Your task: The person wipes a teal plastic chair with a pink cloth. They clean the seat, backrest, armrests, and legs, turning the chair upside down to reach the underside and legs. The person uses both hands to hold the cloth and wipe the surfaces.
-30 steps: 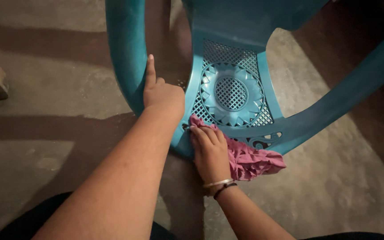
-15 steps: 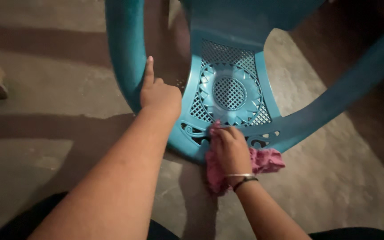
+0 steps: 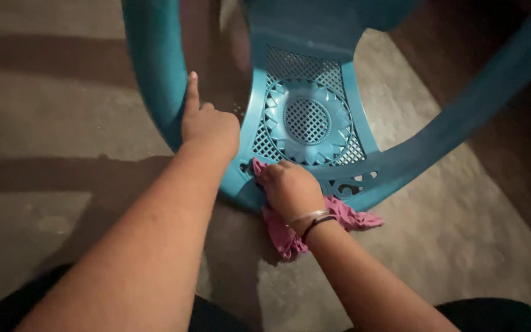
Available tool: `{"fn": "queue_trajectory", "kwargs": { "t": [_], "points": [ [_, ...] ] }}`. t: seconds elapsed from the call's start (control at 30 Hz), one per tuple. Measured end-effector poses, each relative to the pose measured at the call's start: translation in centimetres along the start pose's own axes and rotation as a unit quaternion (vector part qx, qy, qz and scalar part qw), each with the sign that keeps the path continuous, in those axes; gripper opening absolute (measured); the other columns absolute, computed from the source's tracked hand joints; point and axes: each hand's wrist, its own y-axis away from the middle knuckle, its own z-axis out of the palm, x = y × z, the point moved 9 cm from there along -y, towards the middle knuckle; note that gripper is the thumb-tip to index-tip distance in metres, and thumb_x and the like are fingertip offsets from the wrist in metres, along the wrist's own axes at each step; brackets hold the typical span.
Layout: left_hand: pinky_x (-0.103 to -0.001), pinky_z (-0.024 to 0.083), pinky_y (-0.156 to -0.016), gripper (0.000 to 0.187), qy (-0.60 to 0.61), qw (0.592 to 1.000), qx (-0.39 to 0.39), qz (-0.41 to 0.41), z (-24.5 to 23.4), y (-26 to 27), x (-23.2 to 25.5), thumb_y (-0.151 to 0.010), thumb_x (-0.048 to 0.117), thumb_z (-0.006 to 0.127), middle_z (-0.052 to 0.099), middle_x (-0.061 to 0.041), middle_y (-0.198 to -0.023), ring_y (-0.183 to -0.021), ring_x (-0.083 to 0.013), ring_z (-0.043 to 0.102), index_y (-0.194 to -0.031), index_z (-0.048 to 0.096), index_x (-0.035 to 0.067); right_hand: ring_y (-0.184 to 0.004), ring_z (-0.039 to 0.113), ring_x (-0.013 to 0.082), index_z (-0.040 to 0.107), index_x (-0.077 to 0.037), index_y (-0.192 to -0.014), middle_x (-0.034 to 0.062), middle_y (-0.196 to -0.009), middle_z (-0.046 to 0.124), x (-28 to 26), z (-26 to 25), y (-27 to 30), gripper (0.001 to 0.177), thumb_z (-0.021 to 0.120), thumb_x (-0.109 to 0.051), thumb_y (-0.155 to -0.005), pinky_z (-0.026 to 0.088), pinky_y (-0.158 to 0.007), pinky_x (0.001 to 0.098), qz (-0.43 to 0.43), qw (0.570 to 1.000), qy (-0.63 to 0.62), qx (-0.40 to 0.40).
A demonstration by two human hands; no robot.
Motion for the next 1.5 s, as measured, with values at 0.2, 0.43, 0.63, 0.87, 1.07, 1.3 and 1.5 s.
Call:
{"fn": "queue_trajectory", "kwargs": {
  "t": [0.2,0.43,0.63,0.87,1.07,1.3,1.5],
  "points": [
    [-0.058,-0.024,-0.115,0.034,0.007,1.000,0.017,-0.007,-0.2,-0.1,0.3,-0.095,0.019,0.054,0.076,-0.012,-0.119,-0.129,-0.0290,0.059,-0.117,0.079,0.015,-0.095,0.065,0.0394,0.066,-0.005,-0.097,0.0160,-0.097,0.065,0.0,1.4,1.3,0.013,0.068,-0.018,-0.094,0.054,-0.082,0.0483,0.004,0.994,-0.044,0.098],
    [-0.058,-0.025,-0.115,0.037,0.019,0.999,0.039,0.008,-0.1,-0.7,0.2,-0.091,0.017,0.057,0.072,-0.012,-0.127,-0.128,-0.0289,0.060,-0.122,0.076,0.015,-0.091,0.064,0.0383,0.072,-0.010,-0.110,0.0143,-0.100,0.067,4.4,-3.8,3.7,0.023,0.065,-0.013,-0.088,0.053,-0.076,0.0469,-0.013,0.995,-0.066,0.074],
    [-0.061,-0.023,-0.115,0.034,0.013,0.999,0.043,0.012,0.4,-0.6,0.5,-0.094,0.015,0.055,0.073,-0.013,-0.125,-0.125,-0.0309,0.063,-0.119,0.079,0.013,-0.104,0.062,0.0334,0.071,-0.015,-0.109,0.0080,-0.113,0.066,0.1,-1.7,7.3,0.021,0.071,-0.018,-0.088,0.049,-0.085,0.0453,0.004,0.982,0.036,0.185],
    [-0.059,-0.023,-0.117,0.032,0.002,1.000,-0.002,0.007,0.1,-0.2,0.3,-0.091,0.014,0.059,0.078,-0.013,-0.115,-0.124,-0.0309,0.064,-0.113,0.081,0.014,-0.109,0.058,0.0298,0.067,-0.010,-0.126,0.0051,-0.123,0.062,-4.8,-0.6,6.4,0.048,0.070,-0.014,-0.078,0.045,-0.088,0.0444,-0.050,0.989,0.075,0.115],
    [-0.060,-0.023,-0.116,0.031,0.017,1.000,0.010,0.008,0.1,-0.2,0.3,-0.094,0.016,0.055,0.077,-0.013,-0.114,-0.125,-0.0308,0.062,-0.112,0.081,0.013,-0.108,0.061,0.0313,0.069,-0.012,-0.110,0.0070,-0.118,0.066,-2.3,-1.7,4.9,0.027,0.066,-0.007,-0.083,0.048,-0.090,0.0443,-0.108,0.984,0.068,0.127],
    [-0.060,-0.022,-0.117,0.031,0.009,1.000,0.003,0.016,0.3,-0.1,0.7,-0.093,0.015,0.057,0.077,-0.014,-0.115,-0.126,-0.0331,0.062,-0.110,0.082,0.013,-0.100,0.062,0.0327,0.072,-0.010,-0.104,0.0109,-0.102,0.063,-2.2,-0.6,4.2,0.023,0.065,-0.002,-0.083,0.053,-0.087,0.0407,-0.109,0.985,-0.061,0.122],
    [-0.061,-0.022,-0.120,0.031,0.038,0.999,-0.011,0.024,0.2,0.6,0.9,-0.093,0.015,0.059,0.074,-0.013,-0.124,-0.133,-0.0310,0.057,-0.117,0.080,0.011,-0.092,0.063,0.0323,0.077,-0.016,-0.099,0.0076,-0.096,0.067,0.9,-3.9,4.8,0.022,0.070,-0.007,-0.080,0.052,-0.081,0.0426,-0.127,0.986,-0.013,0.103]
  ]
}}
